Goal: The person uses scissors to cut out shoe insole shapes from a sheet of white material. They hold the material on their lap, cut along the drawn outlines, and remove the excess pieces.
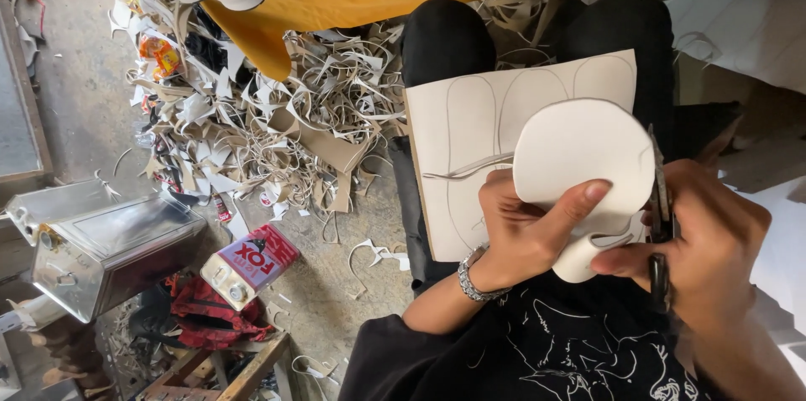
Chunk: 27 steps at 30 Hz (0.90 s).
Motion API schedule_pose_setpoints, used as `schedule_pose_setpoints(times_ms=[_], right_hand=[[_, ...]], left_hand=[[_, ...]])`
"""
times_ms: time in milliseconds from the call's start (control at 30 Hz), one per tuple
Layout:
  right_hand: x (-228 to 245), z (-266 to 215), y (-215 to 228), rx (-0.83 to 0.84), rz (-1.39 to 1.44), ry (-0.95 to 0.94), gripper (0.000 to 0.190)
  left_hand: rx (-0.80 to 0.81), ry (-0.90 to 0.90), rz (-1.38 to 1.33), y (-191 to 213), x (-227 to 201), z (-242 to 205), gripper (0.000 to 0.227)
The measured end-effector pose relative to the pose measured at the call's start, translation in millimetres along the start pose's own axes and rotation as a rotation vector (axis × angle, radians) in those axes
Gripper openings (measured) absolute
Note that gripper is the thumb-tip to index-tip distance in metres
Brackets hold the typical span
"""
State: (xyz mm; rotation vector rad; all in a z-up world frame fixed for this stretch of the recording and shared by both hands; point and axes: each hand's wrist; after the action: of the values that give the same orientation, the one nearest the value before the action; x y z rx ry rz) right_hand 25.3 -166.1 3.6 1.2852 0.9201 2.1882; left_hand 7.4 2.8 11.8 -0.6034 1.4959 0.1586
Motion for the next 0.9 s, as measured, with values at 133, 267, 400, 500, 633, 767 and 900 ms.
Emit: schedule_pose_setpoints(times_ms=[133, 267, 400, 500, 633, 767, 900], right_hand=[[-7.0, -3.6, -0.9, -0.012, -0.013, 0.004, 0.072], [-24.0, -8.9, -5.8, -0.053, -0.007, 0.012, 0.074], [-13.4, 5.4, 3.9, -0.003, 0.389, -0.274, 0.06], [-13.4, 11.5, -0.4, -0.015, 0.42, -0.306, 0.055], [-9.2, 18.1, -9.1, 0.034, 0.339, -0.234, 0.063], [-3.3, 0.7, -31.7, 0.174, 0.467, -0.628, 0.036], [-11.8, 1.6, -43.8, 0.097, 0.632, -0.8, 0.032]], left_hand=[[0.015, -0.009, 0.008, -1.0, -1.4, 2.7, 0.044], [0.0, 0.116, 0.003, 1.5, 10.9, -1.1, 0.035], [-0.115, 0.029, 0.032, 3.5, 11.1, 12.9, 0.039], [-0.086, 0.006, 0.085, 1.2, 8.0, 21.6, 0.032], [-0.048, -0.188, 0.227, -11.2, 11.0, 36.6, 0.039], [-0.078, -0.345, 0.285, -26.2, 16.6, 70.0, 0.036], [-0.1, -0.36, 0.39, -36.4, 31.5, 120.3, 0.021]])
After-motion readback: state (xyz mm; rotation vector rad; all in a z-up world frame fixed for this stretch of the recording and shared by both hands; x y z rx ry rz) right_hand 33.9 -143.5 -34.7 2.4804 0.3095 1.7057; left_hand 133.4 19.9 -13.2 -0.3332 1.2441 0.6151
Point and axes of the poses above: each hand's wrist, its own z-axis towards the middle knuckle, its own y-axis out of the back of the hand, x = y × z, and after that the axes turned 8 degrees about -x, right-handed
